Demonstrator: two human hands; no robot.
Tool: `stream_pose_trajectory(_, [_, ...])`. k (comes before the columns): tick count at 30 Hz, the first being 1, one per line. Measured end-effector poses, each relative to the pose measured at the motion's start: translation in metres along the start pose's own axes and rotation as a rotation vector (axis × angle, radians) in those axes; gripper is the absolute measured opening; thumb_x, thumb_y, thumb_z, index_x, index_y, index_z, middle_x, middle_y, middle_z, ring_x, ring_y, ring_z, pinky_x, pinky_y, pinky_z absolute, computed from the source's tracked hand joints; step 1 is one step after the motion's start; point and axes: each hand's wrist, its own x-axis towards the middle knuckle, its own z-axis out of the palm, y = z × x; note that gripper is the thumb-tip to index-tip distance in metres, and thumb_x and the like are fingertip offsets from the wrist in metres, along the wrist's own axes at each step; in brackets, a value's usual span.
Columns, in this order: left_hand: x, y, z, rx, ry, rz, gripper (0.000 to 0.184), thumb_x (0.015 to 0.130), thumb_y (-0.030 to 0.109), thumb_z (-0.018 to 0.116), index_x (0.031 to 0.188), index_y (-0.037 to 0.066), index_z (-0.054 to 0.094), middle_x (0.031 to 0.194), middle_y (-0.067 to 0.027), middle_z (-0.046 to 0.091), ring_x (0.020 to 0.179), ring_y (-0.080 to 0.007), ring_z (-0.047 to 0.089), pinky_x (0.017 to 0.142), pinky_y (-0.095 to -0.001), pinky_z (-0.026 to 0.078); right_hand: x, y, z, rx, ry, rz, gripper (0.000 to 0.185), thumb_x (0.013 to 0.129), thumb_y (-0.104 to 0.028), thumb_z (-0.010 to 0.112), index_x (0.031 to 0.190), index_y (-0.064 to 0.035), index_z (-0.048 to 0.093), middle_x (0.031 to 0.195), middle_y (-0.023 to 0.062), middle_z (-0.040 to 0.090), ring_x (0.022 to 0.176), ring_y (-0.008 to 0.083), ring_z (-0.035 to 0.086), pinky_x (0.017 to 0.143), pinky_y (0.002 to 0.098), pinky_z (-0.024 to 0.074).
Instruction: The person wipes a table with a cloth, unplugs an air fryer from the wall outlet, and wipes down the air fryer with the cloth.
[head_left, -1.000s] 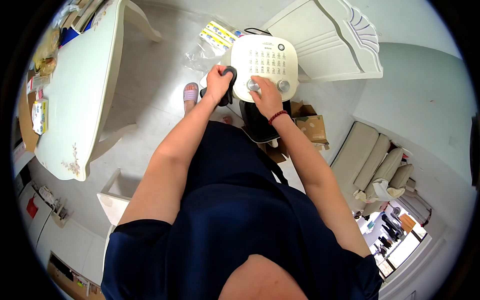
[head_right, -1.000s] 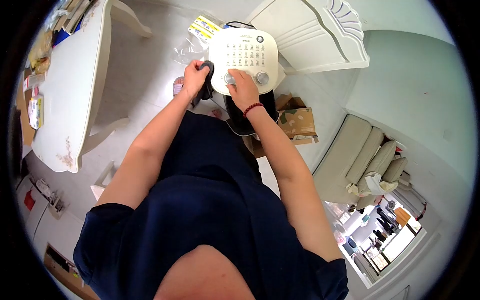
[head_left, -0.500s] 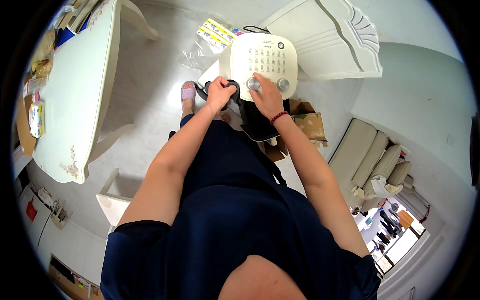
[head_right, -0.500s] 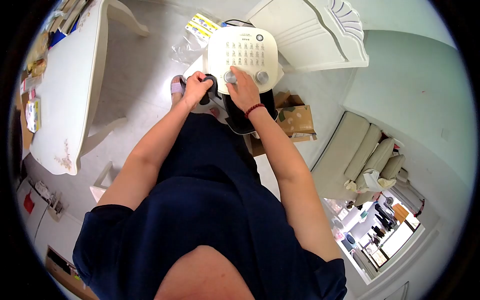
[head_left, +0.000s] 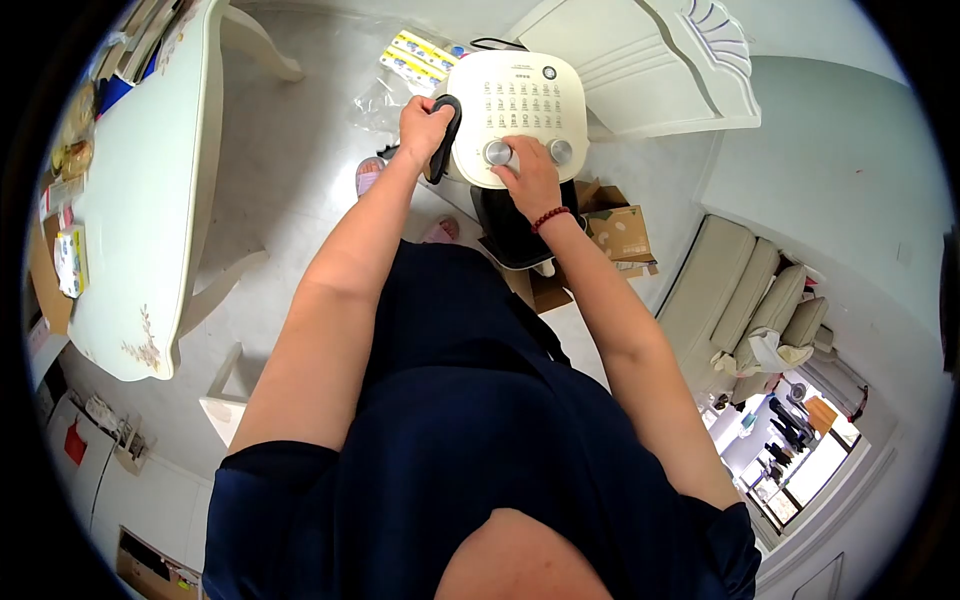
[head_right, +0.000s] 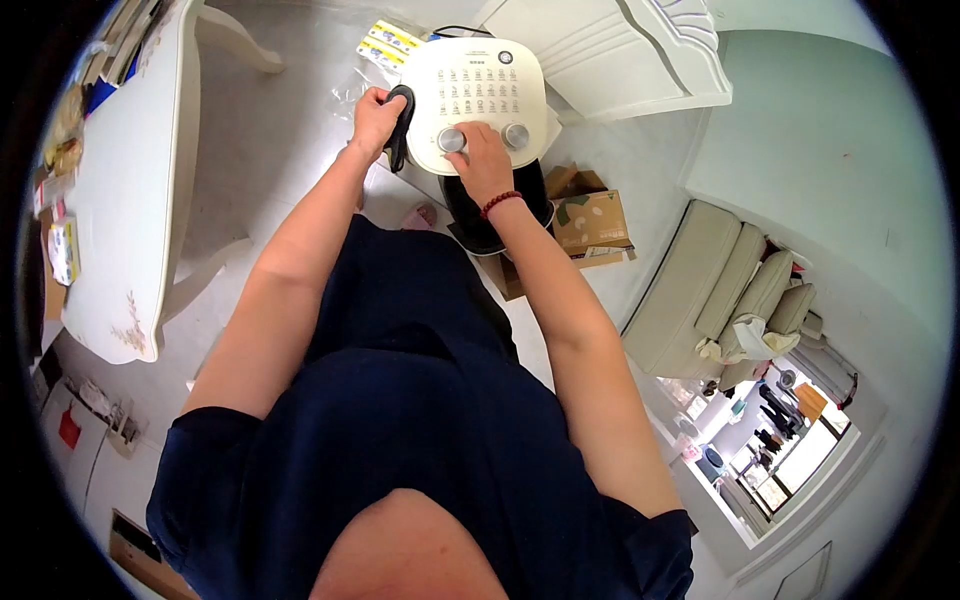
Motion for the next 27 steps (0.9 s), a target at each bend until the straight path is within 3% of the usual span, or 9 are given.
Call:
stream_pose_trajectory(7, [-0.022,-0.018,-0.010,-0.020,-0.099,-0.024,0.013,0.079,0.011,0.067,0.083,0.004,0.058,0.076,-0.0006,0.058,0.067,-0.0088,0.051,0.061,-0.0239,0.044,0.000,0.004,0.003,0.137,0.070,0.090,0.048,0.079,-0.017,0.073,0.121,-0.0021,0.054,0.114,0.0150,0.058,0.106,0.0320,0.055,0.094,0.0384,0.0444])
stream_pose_trajectory(17, [0.031,0.020,0.007,-0.041,0.049,0.034,0.020,0.075,0.017,0.068,0.081,0.002,0.057,0.075,-0.0073,0.062,0.066,-0.0150,0.055,0.062,-0.0305,0.047,-0.002,0.008,0.005,0.213,0.089,0.138,0.042,0.084,-0.019,0.068,0.120,-0.0013,0.055,0.113,0.0157,0.059,0.106,0.0302,0.057,0.093,0.0378,0.0453])
stream_pose_trajectory(22, [-0.031,-0.029,-0.003,-0.048,-0.058,-0.006,0.017,0.074,0.013,0.069,0.080,0.004,0.056,0.073,-0.0026,0.057,0.066,-0.0126,0.052,0.060,-0.0279,0.045,-0.004,0.009,0.006,0.231,0.086,0.127,0.041,0.085,-0.019,0.067,0.121,-0.0023,0.055,0.114,0.0157,0.059,0.106,0.0303,0.057,0.094,0.0373,0.0452])
stream_pose_trajectory(24, [-0.063,-0.026,-0.006,-0.054,-0.080,-0.142,0.017,0.073,0.011,0.070,0.079,0.004,0.055,0.072,-0.0024,0.057,0.066,-0.0117,0.052,0.060,-0.0278,0.046,-0.005,0.009,0.006,0.214,0.091,0.119,0.040,0.086,-0.019,0.066,0.121,-0.0028,0.056,0.114,0.0157,0.059,0.107,0.0302,0.057,0.094,0.0372,0.0452])
stream_pose_trajectory(27, [-0.052,-0.019,-0.006,-0.082,-0.052,-0.089,0.017,0.074,0.011,0.069,0.081,0.003,0.057,0.074,-0.0037,0.059,0.065,-0.0117,0.053,0.060,-0.0275,0.047,-0.006,0.010,0.005,0.244,0.084,0.125,0.040,0.086,-0.018,0.065,0.122,-0.0032,0.056,0.115,0.0155,0.059,0.108,0.0304,0.057,0.094,0.0372,0.0451])
